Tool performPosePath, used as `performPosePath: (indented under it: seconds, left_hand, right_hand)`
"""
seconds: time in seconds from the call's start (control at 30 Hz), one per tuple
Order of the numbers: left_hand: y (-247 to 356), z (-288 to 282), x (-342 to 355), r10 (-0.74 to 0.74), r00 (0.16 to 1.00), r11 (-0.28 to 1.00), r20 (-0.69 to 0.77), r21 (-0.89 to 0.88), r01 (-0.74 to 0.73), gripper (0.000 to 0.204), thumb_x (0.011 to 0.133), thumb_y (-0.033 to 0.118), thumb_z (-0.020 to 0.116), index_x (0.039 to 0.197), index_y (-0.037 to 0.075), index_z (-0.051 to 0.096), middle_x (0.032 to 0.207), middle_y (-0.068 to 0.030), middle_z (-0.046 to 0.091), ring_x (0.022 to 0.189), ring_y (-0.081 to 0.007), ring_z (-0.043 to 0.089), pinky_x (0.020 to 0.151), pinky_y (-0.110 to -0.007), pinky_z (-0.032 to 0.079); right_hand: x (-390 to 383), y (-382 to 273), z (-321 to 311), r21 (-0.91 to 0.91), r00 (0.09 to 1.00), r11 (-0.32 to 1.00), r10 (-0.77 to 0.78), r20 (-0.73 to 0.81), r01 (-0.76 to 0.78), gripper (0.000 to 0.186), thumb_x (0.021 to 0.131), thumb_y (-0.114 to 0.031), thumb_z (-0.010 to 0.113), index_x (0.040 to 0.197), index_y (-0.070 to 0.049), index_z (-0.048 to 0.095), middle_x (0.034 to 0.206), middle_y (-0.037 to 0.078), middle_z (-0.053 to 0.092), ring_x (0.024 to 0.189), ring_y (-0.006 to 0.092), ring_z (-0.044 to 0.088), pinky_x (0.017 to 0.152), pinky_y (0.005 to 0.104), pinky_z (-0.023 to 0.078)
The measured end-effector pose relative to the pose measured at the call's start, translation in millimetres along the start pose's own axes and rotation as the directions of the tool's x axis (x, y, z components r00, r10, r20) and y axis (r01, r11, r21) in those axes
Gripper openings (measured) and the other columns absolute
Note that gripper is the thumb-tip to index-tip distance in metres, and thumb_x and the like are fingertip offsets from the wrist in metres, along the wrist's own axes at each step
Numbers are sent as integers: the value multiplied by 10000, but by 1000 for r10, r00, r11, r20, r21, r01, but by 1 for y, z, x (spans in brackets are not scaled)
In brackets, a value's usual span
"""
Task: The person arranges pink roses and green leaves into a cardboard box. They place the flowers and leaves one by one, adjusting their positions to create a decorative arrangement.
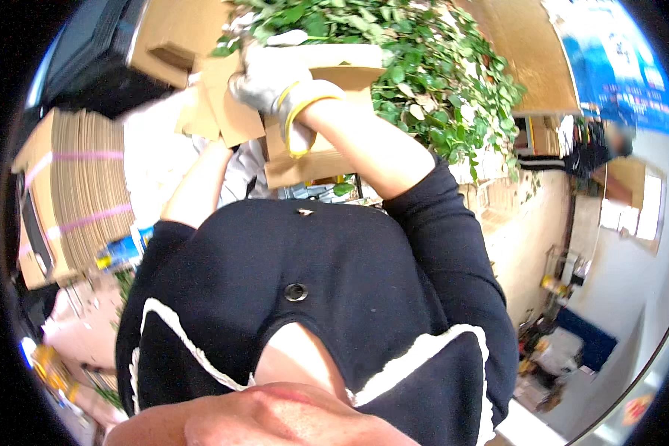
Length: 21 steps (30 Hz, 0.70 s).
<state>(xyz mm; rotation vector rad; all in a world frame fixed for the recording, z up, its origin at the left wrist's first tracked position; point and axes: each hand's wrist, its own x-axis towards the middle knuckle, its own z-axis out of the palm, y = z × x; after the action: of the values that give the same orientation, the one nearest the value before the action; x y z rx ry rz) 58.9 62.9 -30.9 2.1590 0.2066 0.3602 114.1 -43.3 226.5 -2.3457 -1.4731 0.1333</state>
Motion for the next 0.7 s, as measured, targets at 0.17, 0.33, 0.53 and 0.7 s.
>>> performPosePath:
  seconds: [0.17, 0.33, 0.53, 0.7]
  left_hand:
    - [6, 1, -4, 99, 995, 993, 12, 63, -99, 312, 948, 266, 541, 1157, 61, 649, 1069, -204, 676, 994, -341, 645, 886, -404, 497]
    - [33, -18, -6, -39, 999, 999, 24, -29, 40, 344, 944, 264, 559, 1111, -31, 617, 967, -270, 654, 942, -439, 613, 807, -490, 483]
    - [45, -29, -1, -120, 990, 991, 75, -57, 125, 263, 945, 171, 596, 1100, -41, 592, 900, -259, 663, 866, -413, 645, 702, -422, 499]
    - [96, -68, 1, -257, 929, 913, 268, 382, 143, 357, 947, 277, 591, 1123, -34, 597, 836, -234, 675, 819, -405, 654, 728, -440, 508]
  right_hand:
    - [-47, 101, -34, 562, 856, 714, 100, 508, -417, 410, 847, -335, 646, 1169, -82, 634, 756, 27, 653, 590, 143, 605, 475, 286, 486]
    - [-78, 167, -14, -86, 818, 921, -290, 497, 379, 361, 835, -233, 678, 1164, -96, 622, 1180, 126, 648, 1012, 185, 675, 863, 324, 562]
    - [-58, 134, 37, 183, 770, 819, 399, 498, -544, 339, 849, -375, 626, 873, -38, 634, 675, 86, 640, 584, 167, 629, 567, 326, 509]
    - [-63, 139, 38, 259, 738, 741, 436, 515, -619, 388, 838, -401, 607, 947, -30, 642, 738, 119, 660, 628, 231, 638, 615, 335, 516]
